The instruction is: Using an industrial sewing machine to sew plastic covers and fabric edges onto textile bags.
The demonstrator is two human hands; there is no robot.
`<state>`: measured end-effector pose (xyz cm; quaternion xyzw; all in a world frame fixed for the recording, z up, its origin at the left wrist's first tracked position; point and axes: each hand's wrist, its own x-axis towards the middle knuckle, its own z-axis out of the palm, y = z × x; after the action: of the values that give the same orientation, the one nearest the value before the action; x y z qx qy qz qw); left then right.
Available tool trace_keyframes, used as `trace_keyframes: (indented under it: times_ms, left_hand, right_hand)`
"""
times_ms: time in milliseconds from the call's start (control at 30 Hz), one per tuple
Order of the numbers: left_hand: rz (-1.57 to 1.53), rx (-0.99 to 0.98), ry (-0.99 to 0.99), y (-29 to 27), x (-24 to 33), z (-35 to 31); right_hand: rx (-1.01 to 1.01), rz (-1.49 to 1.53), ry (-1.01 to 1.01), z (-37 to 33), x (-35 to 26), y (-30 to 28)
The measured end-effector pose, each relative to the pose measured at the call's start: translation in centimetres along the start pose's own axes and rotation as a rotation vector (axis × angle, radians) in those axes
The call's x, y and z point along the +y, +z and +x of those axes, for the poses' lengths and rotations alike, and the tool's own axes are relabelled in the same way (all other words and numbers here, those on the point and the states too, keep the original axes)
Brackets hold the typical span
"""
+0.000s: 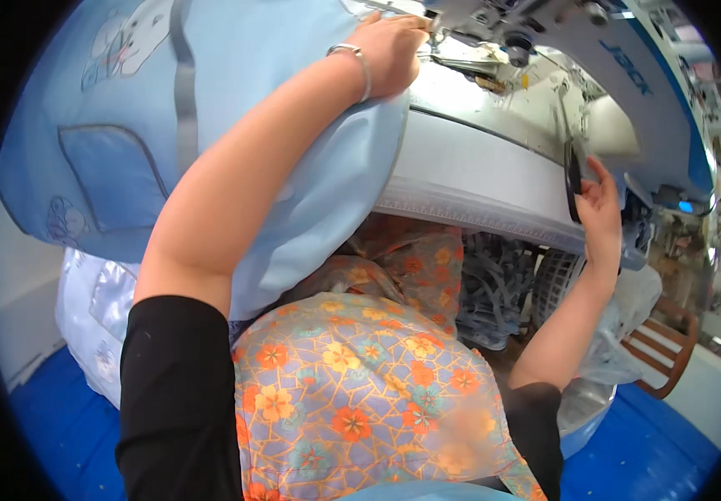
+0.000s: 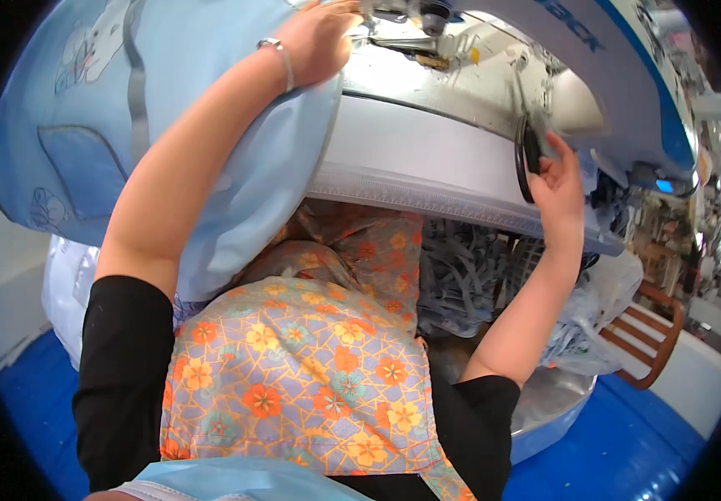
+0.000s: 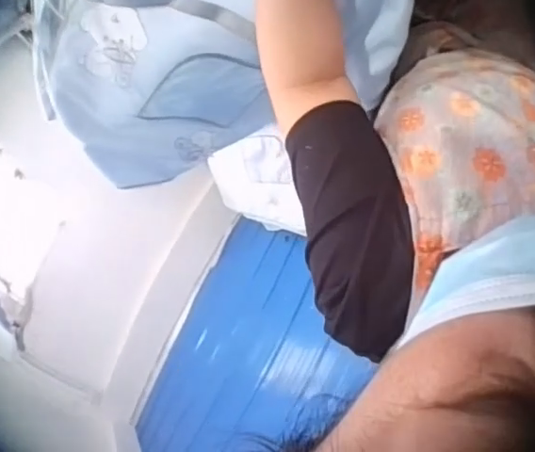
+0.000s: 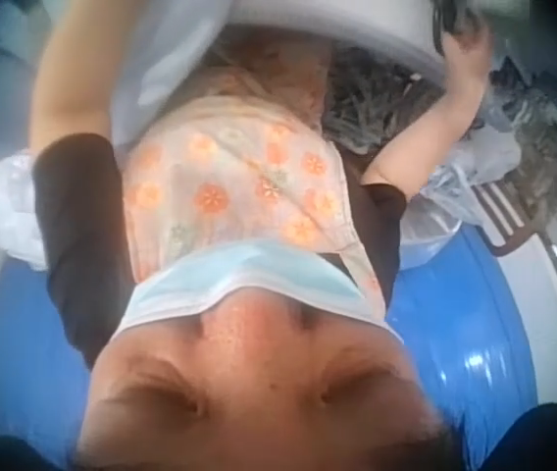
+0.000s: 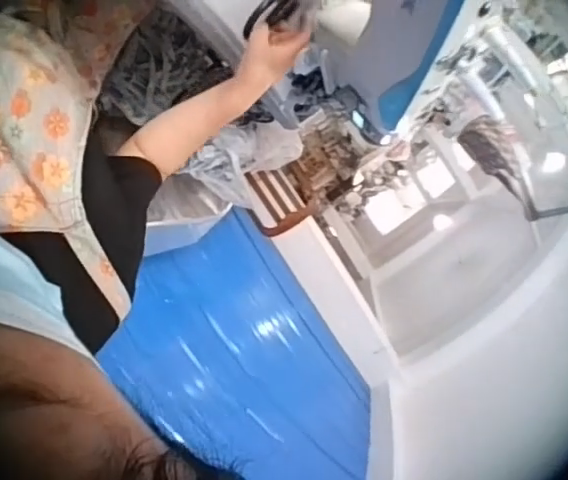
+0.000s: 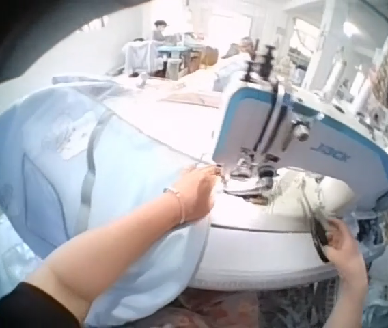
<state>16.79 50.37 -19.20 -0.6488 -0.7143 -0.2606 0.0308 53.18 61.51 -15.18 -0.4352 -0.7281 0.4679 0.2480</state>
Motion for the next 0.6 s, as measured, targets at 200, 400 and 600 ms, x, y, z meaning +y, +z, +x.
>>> trace_keyframes:
  times_ms: [200, 400, 600]
  left_hand:
    - [0.397, 0.140, 0.072, -1.6, 0.7, -1.1]
    - [0.107, -0.127, -0.110, -0.8, -0.8, -0.8]
    - [0.124, -0.037, -0.115, 0.1, -0.9, -1.3]
  right_hand:
    - [-0.528, 0.385, -0.001, -4.2, -4.7, 7.8]
    - [-0.550, 0.709, 0.450, -1.8, -8.5, 15.9]
    - [-0.482, 0.864, 0.425, 0.2, -9.1, 19.2]
